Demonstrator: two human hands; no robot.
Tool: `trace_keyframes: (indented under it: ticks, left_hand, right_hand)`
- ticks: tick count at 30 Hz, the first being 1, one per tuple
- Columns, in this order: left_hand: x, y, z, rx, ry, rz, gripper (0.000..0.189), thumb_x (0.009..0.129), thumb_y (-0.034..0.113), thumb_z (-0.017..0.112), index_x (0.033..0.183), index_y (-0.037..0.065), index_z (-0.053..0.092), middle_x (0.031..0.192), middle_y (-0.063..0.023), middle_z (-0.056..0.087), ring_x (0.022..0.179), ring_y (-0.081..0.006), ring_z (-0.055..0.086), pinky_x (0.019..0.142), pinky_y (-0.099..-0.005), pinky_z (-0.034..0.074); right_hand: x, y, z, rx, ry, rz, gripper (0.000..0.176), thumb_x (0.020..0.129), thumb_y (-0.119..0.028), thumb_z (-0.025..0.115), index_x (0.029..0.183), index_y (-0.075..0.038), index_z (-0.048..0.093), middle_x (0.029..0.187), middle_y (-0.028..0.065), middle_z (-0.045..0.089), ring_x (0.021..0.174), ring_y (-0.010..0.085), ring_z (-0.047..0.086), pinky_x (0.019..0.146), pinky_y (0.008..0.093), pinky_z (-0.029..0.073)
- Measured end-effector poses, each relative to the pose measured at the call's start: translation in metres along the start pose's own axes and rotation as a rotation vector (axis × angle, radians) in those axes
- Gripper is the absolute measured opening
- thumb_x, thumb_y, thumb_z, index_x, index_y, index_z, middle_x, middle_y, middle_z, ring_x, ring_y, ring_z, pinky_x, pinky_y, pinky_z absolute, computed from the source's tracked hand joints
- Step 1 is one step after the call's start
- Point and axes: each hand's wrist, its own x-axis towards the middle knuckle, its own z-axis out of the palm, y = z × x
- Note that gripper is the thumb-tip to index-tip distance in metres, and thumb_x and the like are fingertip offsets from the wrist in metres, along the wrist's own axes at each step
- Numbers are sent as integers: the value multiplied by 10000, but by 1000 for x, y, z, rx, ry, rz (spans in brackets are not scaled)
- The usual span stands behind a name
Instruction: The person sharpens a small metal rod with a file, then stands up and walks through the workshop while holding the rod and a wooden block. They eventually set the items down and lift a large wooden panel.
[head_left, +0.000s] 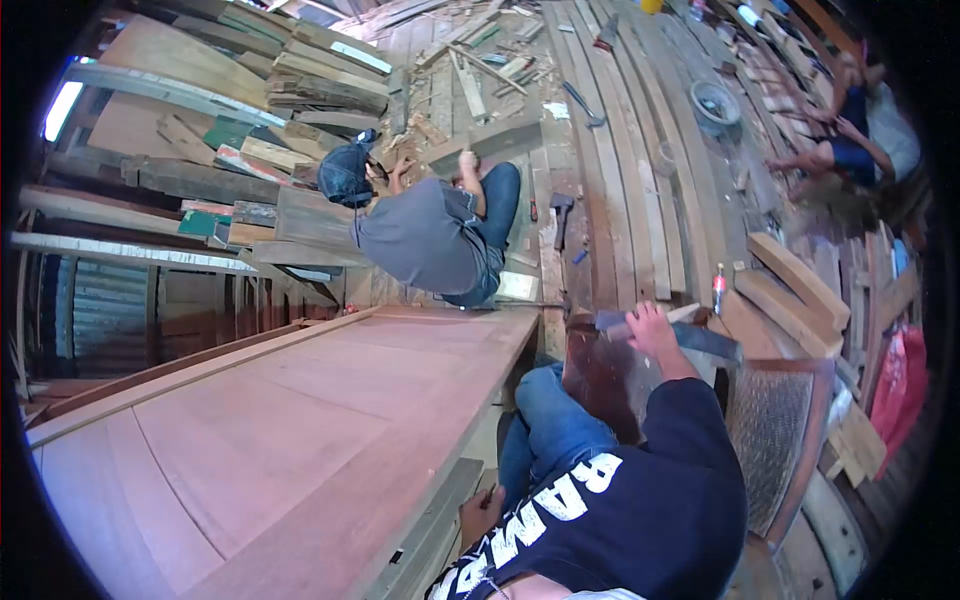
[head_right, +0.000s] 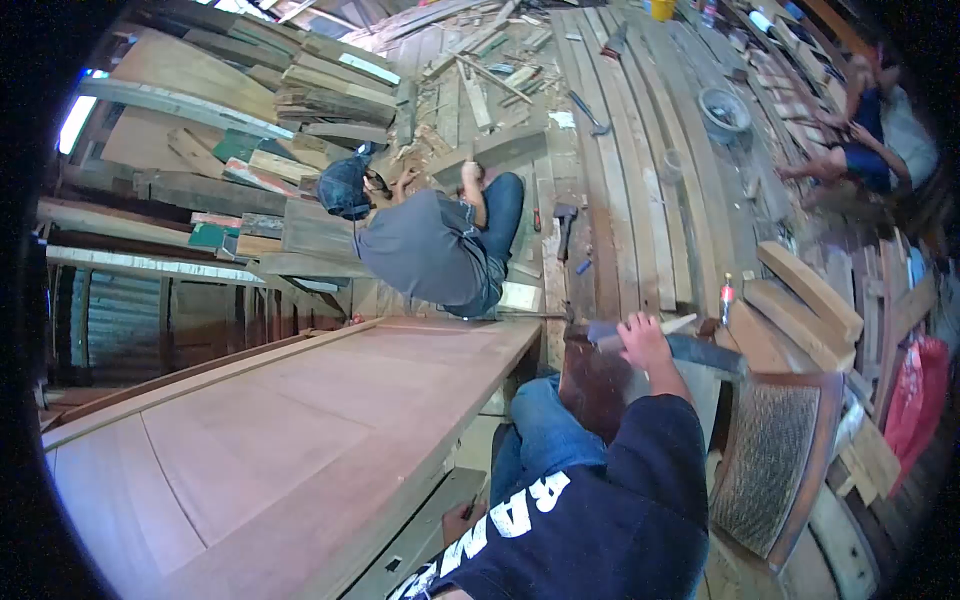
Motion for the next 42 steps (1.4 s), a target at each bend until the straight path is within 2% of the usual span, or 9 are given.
trace_keyframes:
  ticks: [2, 5, 9, 17, 22, 27, 34, 38, 42]
  left_hand:
    - [-4, 11, -11, -31, -60, 81, 438, 870, 331, 663, 681, -45, 540, 532, -126, 459, 536, -114, 383, 495, -349, 356]
    - [-4, 38, -32, -3, -130, 249, 391, 872, 307, 666, 695, -28, 568, 540, -141, 490, 495, -133, 421, 482, -349, 363]
    - [6, 58, -37, 45, -167, 535, 363, 867, 287, 679, 688, -9, 570, 574, -158, 550, 467, -272, 519, 474, -366, 395]
    - [10, 157, -41, 115, -318, 897, 267, 832, 162, 712, 658, 10, 578, 567, -145, 560, 446, -225, 549, 452, -346, 421]
    - [18, 164, -59, -281, -132, 720, 260, 858, 54, 666, 637, 46, 530, 543, 37, 498, 496, -31, 414, 452, -238, 322]
    - [16, 175, -81, -458, -116, 524, 324, 958, 231, 573, 670, 100, 505, 585, 77, 428, 506, -17, 300, 481, -220, 208]
    - [28, 186, -78, -763, -161, 316, 368, 949, 315, 597, 638, 159, 476, 551, 96, 358, 501, -18, 261, 479, -227, 176]
    - [30, 186, -76, -794, -132, 253, 323, 914, 307, 653, 672, 155, 504, 596, 94, 407, 539, -17, 321, 493, -208, 219]
    - [38, 181, -71, -731, -65, 319, 346, 909, 298, 658, 654, 108, 523, 611, 69, 438, 545, -26, 346, 488, -221, 244]
  right_hand:
    - [-7, -19, -3, -26, -73, 125, 550, 618, -387, 804, 1029, -103, 574, 1058, 110, 521, 1062, 286, 501, 858, 431, 435]
    - [-22, -36, -4, 129, -98, 696, 593, 687, -376, 794, 1144, -72, 569, 1354, 154, 443, 1299, 321, 394, 981, 432, 399]
    - [-32, -25, 5, 139, -141, 717, 580, 702, -333, 795, 1166, -82, 554, 1410, 134, 412, 1363, 278, 338, 1035, 441, 380]
    - [-19, -23, -12, 235, -232, 776, 551, 755, -380, 748, 1185, -93, 556, 1409, 104, 426, 1373, 296, 319, 1038, 468, 390]
    - [-21, -25, 5, 180, -217, 793, 434, 834, -281, 660, 1212, -95, 557, 1419, 105, 422, 1374, 299, 323, 1048, 484, 379]
    - [-16, -25, -5, 227, -295, 826, 404, 853, -239, 627, 1228, -102, 567, 1473, 94, 371, 1395, 275, 305, 1060, 474, 373]
    - [-43, -35, -38, 387, -445, 809, 583, 842, -453, 652, 1296, -107, 536, 1534, 138, 253, 1359, 298, 359, 1063, 420, 386]
    - [-94, -75, -82, 677, -298, 1009, 652, 826, -378, 670, 1382, -117, 450, 1417, 171, 440, 1309, 344, 415, 1069, 431, 372]
    - [-224, -158, 13, 451, -99, 1077, 499, 779, -174, 642, 1266, -122, 543, 1282, 173, 564, 1231, 322, 497, 973, 453, 449]
